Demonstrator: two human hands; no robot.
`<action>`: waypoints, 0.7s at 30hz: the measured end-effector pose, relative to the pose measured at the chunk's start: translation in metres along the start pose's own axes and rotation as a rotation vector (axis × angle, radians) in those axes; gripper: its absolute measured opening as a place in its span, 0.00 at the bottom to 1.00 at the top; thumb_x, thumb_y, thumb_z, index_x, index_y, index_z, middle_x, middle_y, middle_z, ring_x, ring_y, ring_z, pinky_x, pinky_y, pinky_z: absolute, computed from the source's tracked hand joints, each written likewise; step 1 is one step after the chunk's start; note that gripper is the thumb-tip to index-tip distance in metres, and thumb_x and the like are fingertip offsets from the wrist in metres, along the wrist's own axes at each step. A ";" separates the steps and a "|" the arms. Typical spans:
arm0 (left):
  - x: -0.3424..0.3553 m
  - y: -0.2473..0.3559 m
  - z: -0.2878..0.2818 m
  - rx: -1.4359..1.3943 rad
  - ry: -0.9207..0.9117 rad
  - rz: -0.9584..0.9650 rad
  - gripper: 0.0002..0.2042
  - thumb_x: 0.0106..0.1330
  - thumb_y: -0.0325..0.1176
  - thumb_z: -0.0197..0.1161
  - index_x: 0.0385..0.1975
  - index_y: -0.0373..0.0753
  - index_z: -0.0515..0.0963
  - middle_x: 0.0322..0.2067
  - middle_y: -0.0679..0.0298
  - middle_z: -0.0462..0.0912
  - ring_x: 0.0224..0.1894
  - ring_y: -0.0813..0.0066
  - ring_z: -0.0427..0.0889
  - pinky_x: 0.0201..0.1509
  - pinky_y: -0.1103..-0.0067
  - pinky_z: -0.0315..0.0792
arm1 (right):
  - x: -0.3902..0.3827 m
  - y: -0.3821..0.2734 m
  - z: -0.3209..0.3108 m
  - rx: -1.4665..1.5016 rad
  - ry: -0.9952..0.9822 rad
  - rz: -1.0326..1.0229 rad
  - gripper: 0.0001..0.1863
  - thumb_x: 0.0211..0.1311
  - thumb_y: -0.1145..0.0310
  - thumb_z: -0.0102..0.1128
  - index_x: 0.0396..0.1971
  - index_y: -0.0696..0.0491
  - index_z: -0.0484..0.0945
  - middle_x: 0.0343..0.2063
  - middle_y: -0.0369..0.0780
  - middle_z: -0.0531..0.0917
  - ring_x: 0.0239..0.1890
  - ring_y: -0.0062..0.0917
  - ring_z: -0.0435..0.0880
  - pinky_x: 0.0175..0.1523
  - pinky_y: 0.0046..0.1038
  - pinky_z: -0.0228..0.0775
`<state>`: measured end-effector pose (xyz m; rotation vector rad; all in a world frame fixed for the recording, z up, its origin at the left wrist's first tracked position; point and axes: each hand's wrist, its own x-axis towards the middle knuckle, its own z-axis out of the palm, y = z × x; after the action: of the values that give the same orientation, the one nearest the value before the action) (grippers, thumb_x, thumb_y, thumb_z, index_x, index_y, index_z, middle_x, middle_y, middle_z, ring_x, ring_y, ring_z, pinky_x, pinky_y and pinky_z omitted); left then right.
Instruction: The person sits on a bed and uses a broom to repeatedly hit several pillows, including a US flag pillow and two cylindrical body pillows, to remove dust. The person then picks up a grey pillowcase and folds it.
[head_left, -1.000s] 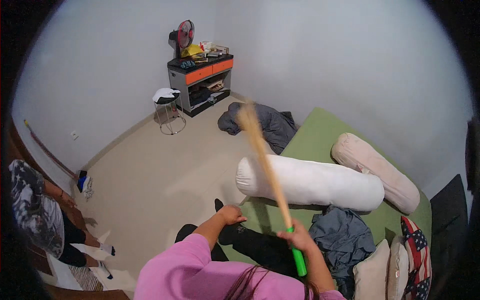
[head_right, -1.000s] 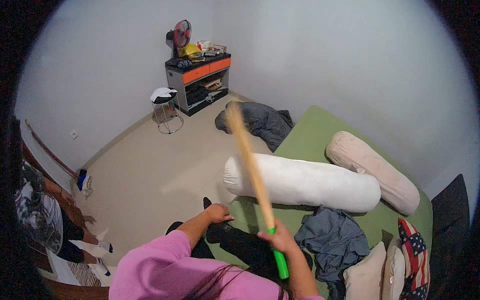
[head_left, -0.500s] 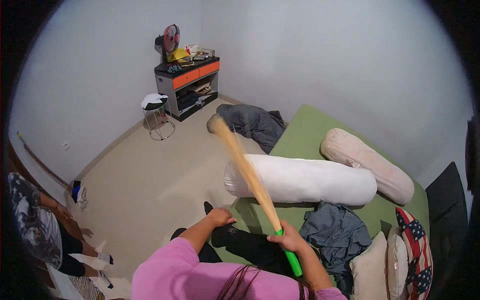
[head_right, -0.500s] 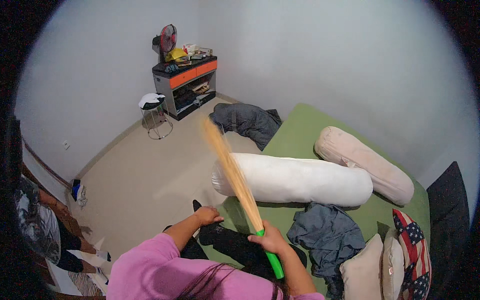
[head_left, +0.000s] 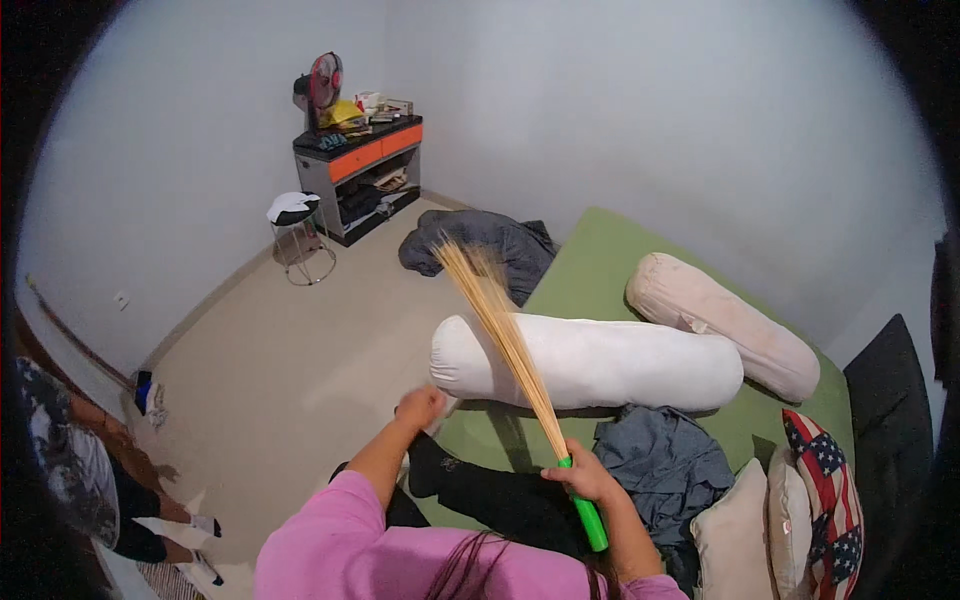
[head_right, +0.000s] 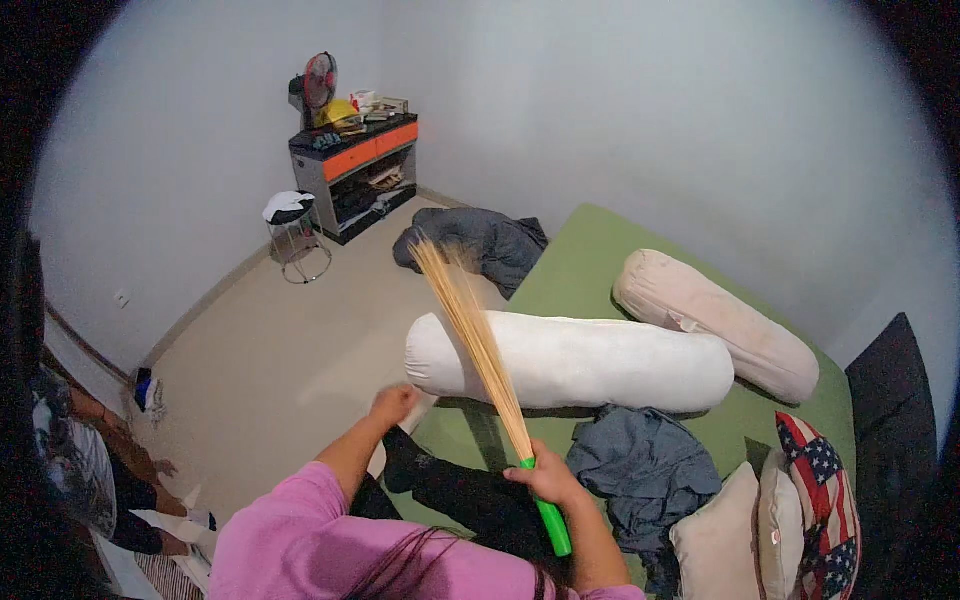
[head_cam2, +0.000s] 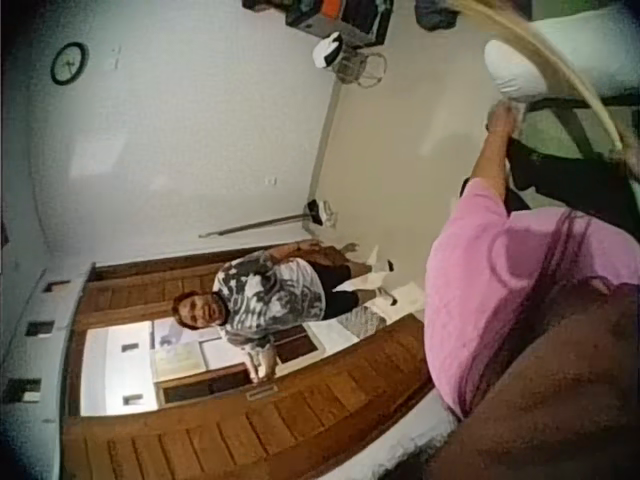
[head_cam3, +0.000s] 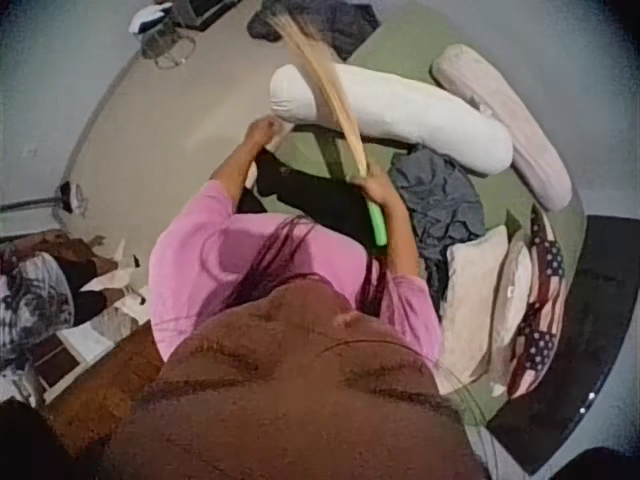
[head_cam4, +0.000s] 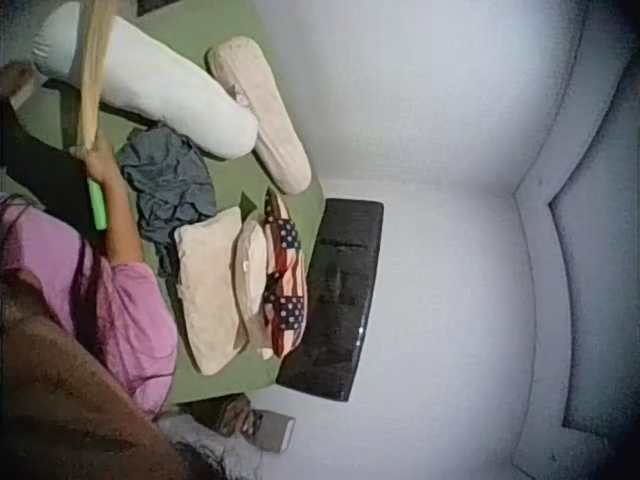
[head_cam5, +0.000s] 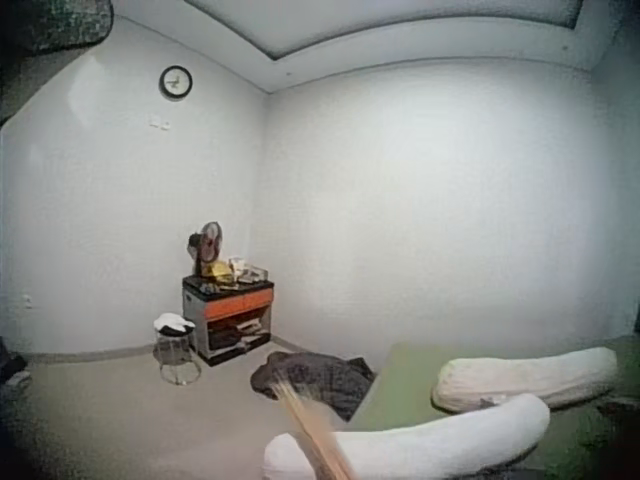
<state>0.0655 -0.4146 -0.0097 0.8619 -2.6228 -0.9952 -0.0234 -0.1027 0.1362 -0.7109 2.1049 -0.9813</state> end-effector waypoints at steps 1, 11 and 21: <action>0.013 0.000 -0.006 -0.090 0.152 -0.027 0.12 0.54 0.42 0.52 0.24 0.39 0.73 0.27 0.55 0.75 0.30 0.58 0.74 0.35 0.68 0.68 | -0.006 -0.005 -0.005 0.002 0.088 -0.030 0.32 0.37 0.60 0.64 0.43 0.59 0.64 0.36 0.49 0.74 0.38 0.36 0.74 0.43 0.31 0.65; 0.099 0.112 -0.037 0.030 0.376 0.214 0.19 0.53 0.44 0.53 0.43 0.44 0.67 0.44 0.63 0.68 0.50 0.64 0.62 0.53 0.63 0.52 | 0.005 0.044 -0.050 0.014 0.650 0.002 0.27 0.40 0.66 0.61 0.41 0.56 0.60 0.27 0.46 0.73 0.30 0.31 0.73 0.36 0.29 0.66; 0.049 0.107 -0.034 0.257 -0.008 0.087 0.38 0.43 0.49 0.54 0.57 0.44 0.51 0.45 0.66 0.69 0.49 0.69 0.63 0.51 0.68 0.50 | -0.018 0.015 -0.058 -0.023 0.617 -0.098 0.28 0.33 0.65 0.68 0.38 0.55 0.66 0.28 0.38 0.73 0.32 0.25 0.71 0.37 0.28 0.64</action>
<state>-0.0088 -0.3973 0.0862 0.7879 -2.8094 -0.6505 -0.0598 -0.0573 0.1577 -0.5708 2.6264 -1.3626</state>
